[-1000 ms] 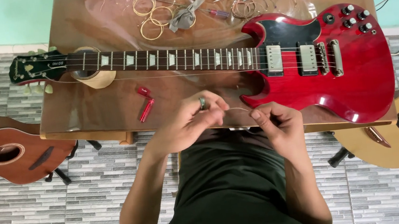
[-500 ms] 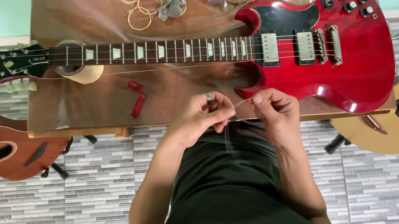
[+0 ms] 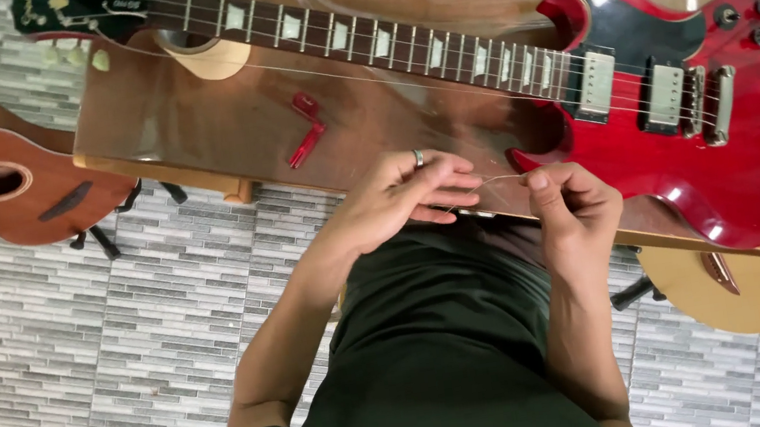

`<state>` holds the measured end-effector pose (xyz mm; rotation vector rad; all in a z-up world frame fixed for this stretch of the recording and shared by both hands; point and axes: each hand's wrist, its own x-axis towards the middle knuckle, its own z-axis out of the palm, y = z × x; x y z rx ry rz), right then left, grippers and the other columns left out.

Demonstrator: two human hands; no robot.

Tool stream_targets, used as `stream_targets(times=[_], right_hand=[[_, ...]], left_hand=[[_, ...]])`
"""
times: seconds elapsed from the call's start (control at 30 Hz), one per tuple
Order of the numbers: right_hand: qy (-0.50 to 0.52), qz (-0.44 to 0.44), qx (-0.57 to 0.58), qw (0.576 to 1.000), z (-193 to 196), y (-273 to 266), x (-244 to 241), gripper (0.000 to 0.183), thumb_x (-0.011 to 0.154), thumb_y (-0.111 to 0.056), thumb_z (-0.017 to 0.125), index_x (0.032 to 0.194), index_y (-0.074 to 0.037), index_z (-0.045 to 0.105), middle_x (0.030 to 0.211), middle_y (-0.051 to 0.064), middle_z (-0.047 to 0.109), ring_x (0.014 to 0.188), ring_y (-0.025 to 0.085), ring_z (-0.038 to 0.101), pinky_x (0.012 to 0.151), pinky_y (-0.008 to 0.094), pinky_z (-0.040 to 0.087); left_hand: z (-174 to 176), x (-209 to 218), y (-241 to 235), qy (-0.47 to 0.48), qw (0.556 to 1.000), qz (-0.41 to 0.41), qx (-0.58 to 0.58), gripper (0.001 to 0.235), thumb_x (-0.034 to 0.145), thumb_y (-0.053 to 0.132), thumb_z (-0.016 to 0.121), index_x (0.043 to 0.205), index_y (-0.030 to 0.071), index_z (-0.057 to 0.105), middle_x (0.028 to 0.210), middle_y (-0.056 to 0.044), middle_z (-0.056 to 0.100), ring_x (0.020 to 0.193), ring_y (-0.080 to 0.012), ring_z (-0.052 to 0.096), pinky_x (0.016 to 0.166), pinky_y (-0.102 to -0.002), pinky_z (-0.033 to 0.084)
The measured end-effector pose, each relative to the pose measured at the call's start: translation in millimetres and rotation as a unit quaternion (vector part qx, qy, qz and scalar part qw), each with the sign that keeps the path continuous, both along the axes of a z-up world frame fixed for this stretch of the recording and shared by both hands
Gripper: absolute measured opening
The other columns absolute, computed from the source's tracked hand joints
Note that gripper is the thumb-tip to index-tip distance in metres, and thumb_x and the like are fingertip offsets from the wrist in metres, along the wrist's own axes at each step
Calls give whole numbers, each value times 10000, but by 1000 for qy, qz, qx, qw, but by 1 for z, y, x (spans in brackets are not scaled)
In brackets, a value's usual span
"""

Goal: The person uses a red string winder to tighten the tuning pegs on the headstock of a red electric guitar. They then thread a new string through the bridge, pull it taut, and prepare to wind it onto the tuning peg.

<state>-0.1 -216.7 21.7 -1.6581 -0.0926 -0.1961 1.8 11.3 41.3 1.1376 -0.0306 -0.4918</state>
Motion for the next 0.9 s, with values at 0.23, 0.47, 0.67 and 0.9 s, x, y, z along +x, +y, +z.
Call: stream_targets(times=[0.23,0.47,0.67,0.9], right_hand=[[22,50,-99,994,20,13,2,118,1020,-3,712,913,23,754,622,74,601,672,51,453,614,245,450],[35,103,-95,990,24,16,2,129,997,-8,698,880,21,744,579,74,558,697,85,476,628,239,459],[40,171,-57,983,15,20,-2,157,946,29,729,792,0,730,595,2,534,717,69,469,635,234,452],[-51,291,-55,954,29,90,26,122,996,32,751,879,52,723,602,24,466,680,79,439,663,265,458]], left_hand=[[-12,8,13,-249,857,69,445,75,937,222,730,977,169,765,764,-47,743,727,-256,755,594,-327,593],[-6,2,25,-300,900,-36,313,162,901,242,728,968,95,726,887,-140,684,853,-342,694,701,-414,565],[-15,-11,13,-170,974,-34,146,230,988,212,691,1090,6,675,824,-119,685,716,-190,705,636,-302,562],[45,-28,90,-244,935,69,249,92,988,161,673,1017,83,713,701,-55,689,628,-142,670,611,-285,538]])
